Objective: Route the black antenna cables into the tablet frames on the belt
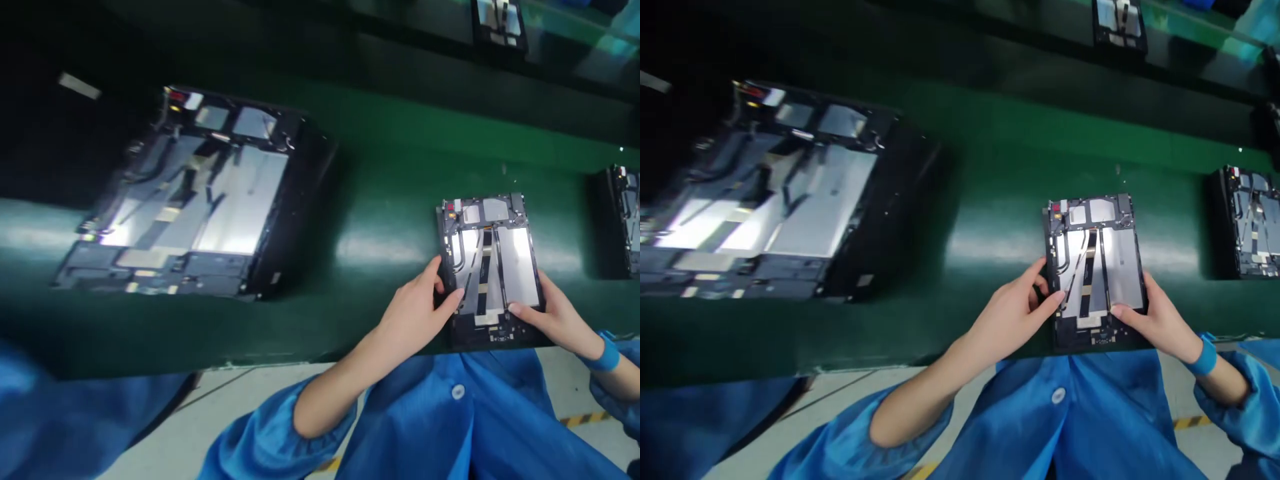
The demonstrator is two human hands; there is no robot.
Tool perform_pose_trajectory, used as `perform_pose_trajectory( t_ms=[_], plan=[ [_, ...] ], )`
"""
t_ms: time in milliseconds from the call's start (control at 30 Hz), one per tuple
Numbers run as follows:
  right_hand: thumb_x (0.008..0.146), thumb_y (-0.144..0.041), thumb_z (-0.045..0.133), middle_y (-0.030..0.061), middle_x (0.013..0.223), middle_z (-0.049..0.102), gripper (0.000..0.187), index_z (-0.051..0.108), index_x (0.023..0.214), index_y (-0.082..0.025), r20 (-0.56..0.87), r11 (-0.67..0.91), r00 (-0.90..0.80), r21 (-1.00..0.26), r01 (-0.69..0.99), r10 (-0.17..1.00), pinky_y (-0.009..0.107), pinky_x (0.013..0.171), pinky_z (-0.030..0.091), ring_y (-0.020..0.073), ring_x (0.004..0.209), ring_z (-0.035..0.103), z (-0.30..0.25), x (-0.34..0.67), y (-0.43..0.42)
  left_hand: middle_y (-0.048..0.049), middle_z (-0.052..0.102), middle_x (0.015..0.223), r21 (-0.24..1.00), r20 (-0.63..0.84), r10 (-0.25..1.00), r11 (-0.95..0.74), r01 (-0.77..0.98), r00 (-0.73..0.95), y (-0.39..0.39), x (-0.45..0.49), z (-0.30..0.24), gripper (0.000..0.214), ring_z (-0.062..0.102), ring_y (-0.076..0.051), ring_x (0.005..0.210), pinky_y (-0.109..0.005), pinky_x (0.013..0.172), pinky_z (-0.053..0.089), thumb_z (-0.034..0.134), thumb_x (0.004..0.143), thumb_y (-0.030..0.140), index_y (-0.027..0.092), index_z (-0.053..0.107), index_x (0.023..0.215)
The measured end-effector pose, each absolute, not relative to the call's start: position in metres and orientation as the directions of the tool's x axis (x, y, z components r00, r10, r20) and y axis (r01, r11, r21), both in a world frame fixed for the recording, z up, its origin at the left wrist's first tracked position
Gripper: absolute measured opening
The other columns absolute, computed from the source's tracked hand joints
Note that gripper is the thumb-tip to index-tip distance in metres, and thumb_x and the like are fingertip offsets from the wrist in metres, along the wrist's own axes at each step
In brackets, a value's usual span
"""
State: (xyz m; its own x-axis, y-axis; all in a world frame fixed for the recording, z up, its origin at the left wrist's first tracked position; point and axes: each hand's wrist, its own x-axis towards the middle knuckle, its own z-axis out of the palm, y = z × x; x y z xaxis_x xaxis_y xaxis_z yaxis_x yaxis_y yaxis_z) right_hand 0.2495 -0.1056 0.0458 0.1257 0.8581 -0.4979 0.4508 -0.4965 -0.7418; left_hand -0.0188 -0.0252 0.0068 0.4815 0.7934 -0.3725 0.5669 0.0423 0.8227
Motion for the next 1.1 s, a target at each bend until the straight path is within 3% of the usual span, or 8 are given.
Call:
perform_pose_trajectory(
  t_ms=[133, 300, 400, 500, 667, 867, 1000, 1100],
  plan=[
    [0.087, -0.067, 0.071, 0.0136, 0.105, 0.076, 0.066, 0.067, 0.135, -0.021, -0.299, -0.25, 0.099, -0.526, 0.813, 0.949, 0.052, 0.077, 0.063, 0.0324, 0.084, 0.072, 0.054, 0.28, -0.093, -0.0057, 0.074, 0.1, 0.737, -0.256, 0.858, -0.124, 0.664, 0.445, -0.038, -0.012, 0.009, 0.054, 0.069, -0.02, 0.073, -0.033, 0.07, 0.055, 0.054, 0.1, 0.039, 0.017, 0.051, 0.149],
    [0.099, -0.059, 0.055, 0.0203, 0.118, 0.073, 0.052, 0.074, 0.118, -0.015, 0.14, 0.033, 0.004, -0.262, 0.964, 0.99, 0.056, 0.099, 0.053, 0.0385, 0.111, 0.066, 0.041, 0.272, -0.024, -0.0114, 0.074, 0.097, 0.389, -0.182, 0.824, -0.441, 0.809, 0.536, -0.044, 0.011, 0.032, 0.024, 0.073, -0.026, 0.085, -0.033, 0.071, 0.055, 0.05, 0.101, 0.021, 0.016, 0.072, 0.108],
    [0.101, -0.058, 0.053, 0.0239, 0.111, 0.072, 0.054, 0.077, 0.103, -0.011, 0.138, -0.001, 0.017, -0.113, 0.994, 0.99, 0.058, 0.096, 0.048, 0.0428, 0.112, 0.062, 0.029, 0.243, 0.018, -0.0163, 0.074, 0.097, 0.184, -0.292, 0.798, -0.495, 0.849, 0.528, -0.04, 0.033, 0.051, 0.028, 0.075, -0.03, 0.093, -0.035, 0.072, 0.056, 0.044, 0.098, 0.007, 0.011, 0.072, 0.1],
    [0.102, -0.055, 0.053, 0.0239, 0.099, 0.073, 0.053, 0.078, 0.095, -0.009, 0.084, -0.015, 0.022, -0.087, 0.996, 0.996, 0.057, 0.093, 0.046, 0.0431, 0.108, 0.063, 0.022, 0.217, 0.045, -0.0201, 0.074, 0.1, 0.113, -0.377, 0.773, -0.508, 0.854, 0.51, -0.031, 0.049, 0.06, 0.032, 0.075, -0.032, 0.096, -0.035, 0.069, 0.055, 0.04, 0.097, 0.003, 0.007, 0.071, 0.103],
    [0.099, -0.04, 0.062, 0.018, 0.095, 0.077, 0.033, 0.081, 0.09, -0.015, -0.057, -0.011, -0.002, -0.232, 0.973, 0.998, 0.049, 0.087, 0.048, 0.0357, 0.098, 0.067, 0.013, 0.205, 0.067, -0.0175, 0.073, 0.106, 0.242, -0.363, 0.775, -0.457, 0.856, 0.517, -0.024, 0.041, 0.049, 0.023, 0.073, -0.032, 0.098, -0.035, 0.066, 0.05, 0.047, 0.091, 0.005, 0.011, 0.068, 0.1],
    [0.096, -0.027, 0.07, 0.0058, 0.094, 0.079, 0.014, 0.083, 0.091, -0.026, 0.097, 0.125, -0.089, -0.471, 0.873, 0.991, 0.043, 0.089, 0.047, 0.0278, 0.096, 0.067, 0.005, 0.217, 0.061, 0.0021, 0.054, 0.073, 0.679, -0.234, 0.945, -0.008, 0.734, 0.227, -0.027, 0.002, 0.017, 0.016, 0.057, -0.015, 0.065, -0.027, 0.062, 0.043, 0.054, 0.08, 0.011, 0.022, 0.045, 0.074],
    [0.088, -0.023, 0.081, 0.0006, 0.079, 0.076, 0.006, 0.08, 0.083, -0.024, 0.089, 0.117, -0.078, -0.619, 0.777, 0.993, 0.036, 0.079, 0.048, 0.0202, 0.078, 0.067, 0.012, 0.221, 0.044, 0.0012, 0.059, 0.08, 0.711, -0.211, 0.974, 0.097, 0.697, 0.079, -0.019, -0.012, 0.002, 0.011, 0.055, -0.013, 0.061, -0.03, 0.064, 0.048, 0.06, 0.084, 0.02, 0.02, 0.055, 0.094],
    [0.084, -0.023, 0.085, -0.002, 0.072, 0.072, 0.014, 0.073, 0.077, -0.022, 0.096, 0.072, -0.008, -0.686, 0.724, 0.995, 0.032, 0.073, 0.048, 0.0165, 0.069, 0.063, 0.013, 0.22, 0.036, -0.0143, 0.063, 0.12, 0.648, -0.007, 0.999, -0.023, 0.761, 0.036, -0.008, -0.012, -0.002, 0.053, 0.066, -0.021, 0.086, -0.037, 0.075, 0.055, 0.07, 0.081, 0.022, 0.015, 0.054, 0.131]
  ],
)
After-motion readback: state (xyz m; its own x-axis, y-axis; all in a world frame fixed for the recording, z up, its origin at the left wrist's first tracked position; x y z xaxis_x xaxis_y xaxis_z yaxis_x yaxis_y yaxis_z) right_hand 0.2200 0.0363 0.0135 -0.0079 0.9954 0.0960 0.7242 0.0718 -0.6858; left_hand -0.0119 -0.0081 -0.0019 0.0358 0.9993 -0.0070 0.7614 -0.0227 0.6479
